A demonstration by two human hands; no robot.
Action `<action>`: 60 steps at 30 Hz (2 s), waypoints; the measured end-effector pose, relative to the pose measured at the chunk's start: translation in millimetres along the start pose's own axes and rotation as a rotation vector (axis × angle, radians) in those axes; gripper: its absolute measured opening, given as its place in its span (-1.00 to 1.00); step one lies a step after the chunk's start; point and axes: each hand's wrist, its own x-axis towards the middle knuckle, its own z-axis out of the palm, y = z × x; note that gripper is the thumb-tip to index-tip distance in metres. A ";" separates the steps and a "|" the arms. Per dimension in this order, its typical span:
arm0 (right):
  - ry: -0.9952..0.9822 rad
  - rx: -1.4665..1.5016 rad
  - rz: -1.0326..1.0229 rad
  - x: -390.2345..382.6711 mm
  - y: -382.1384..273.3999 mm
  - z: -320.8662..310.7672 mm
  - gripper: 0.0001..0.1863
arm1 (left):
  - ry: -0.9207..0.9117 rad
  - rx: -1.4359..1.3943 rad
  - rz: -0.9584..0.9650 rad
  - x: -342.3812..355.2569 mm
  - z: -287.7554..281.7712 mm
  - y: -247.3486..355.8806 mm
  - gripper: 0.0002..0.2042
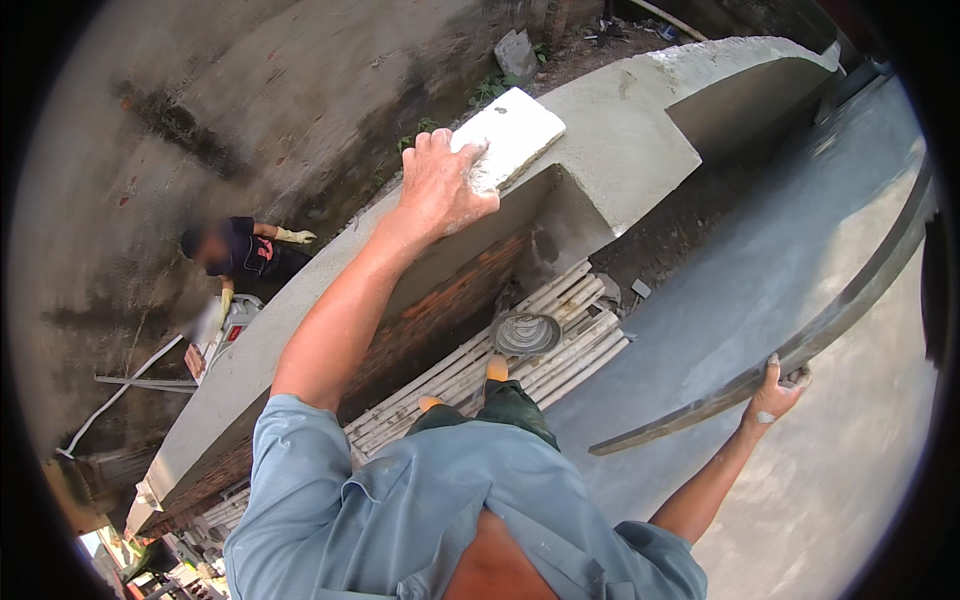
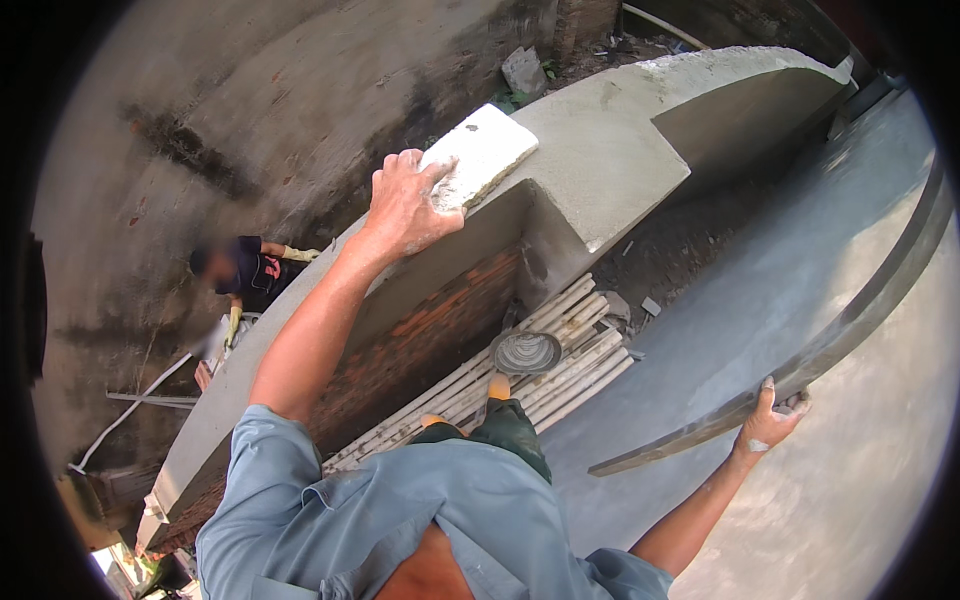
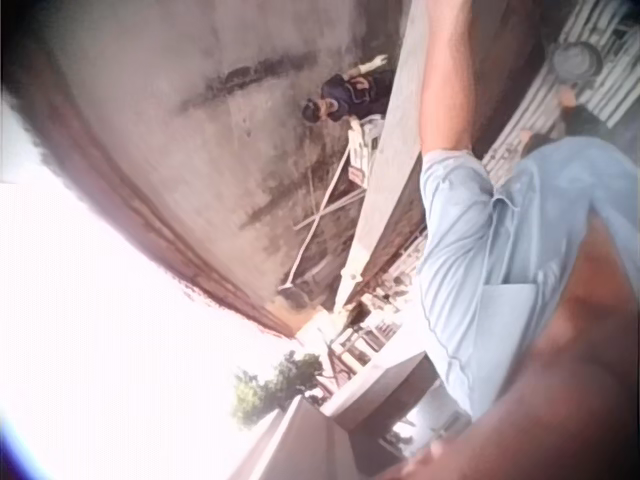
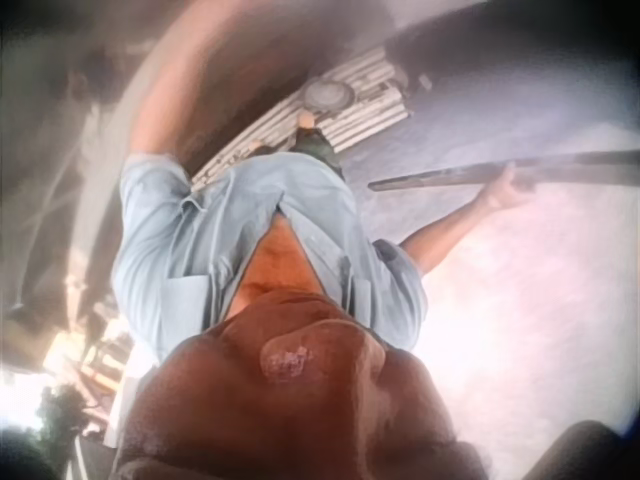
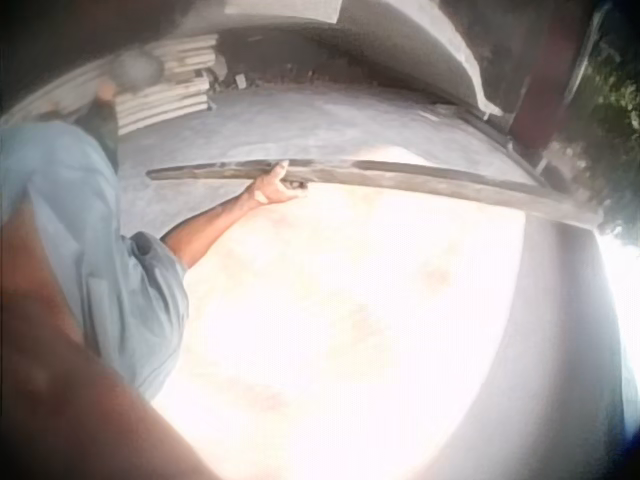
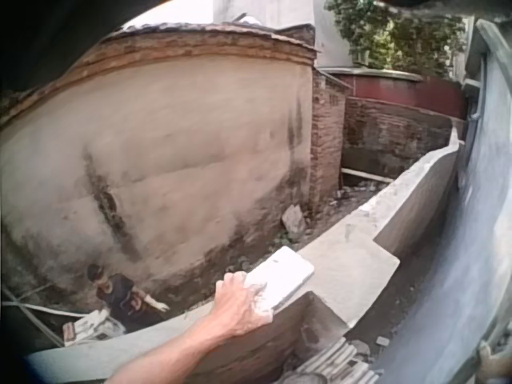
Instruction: The person applies cement to a curved brick wall using a trowel and a rectangular float. They scoop cement from a board, spread it along the wall, and smooth the surface repeatedly. The person stands on bamboo scaffolding while working.
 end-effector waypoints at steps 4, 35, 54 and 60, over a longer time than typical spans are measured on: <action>0.000 -0.010 0.010 -0.4 11.0 -4.8 -0.34 | -0.007 -0.135 0.231 24.3 16.1 44.6 -0.23; 0.013 -0.025 0.169 -16.2 37.4 -22.7 -0.37 | -0.118 0.003 0.251 171.0 57.6 203.9 -0.31; 0.041 -0.111 0.274 -38.3 51.8 -29.8 -0.27 | -0.187 0.129 0.288 187.2 79.2 238.7 -0.31; 0.006 -0.091 0.329 -40.8 54.2 -32.6 -0.23 | -0.034 0.136 0.212 206.9 67.8 236.7 -0.30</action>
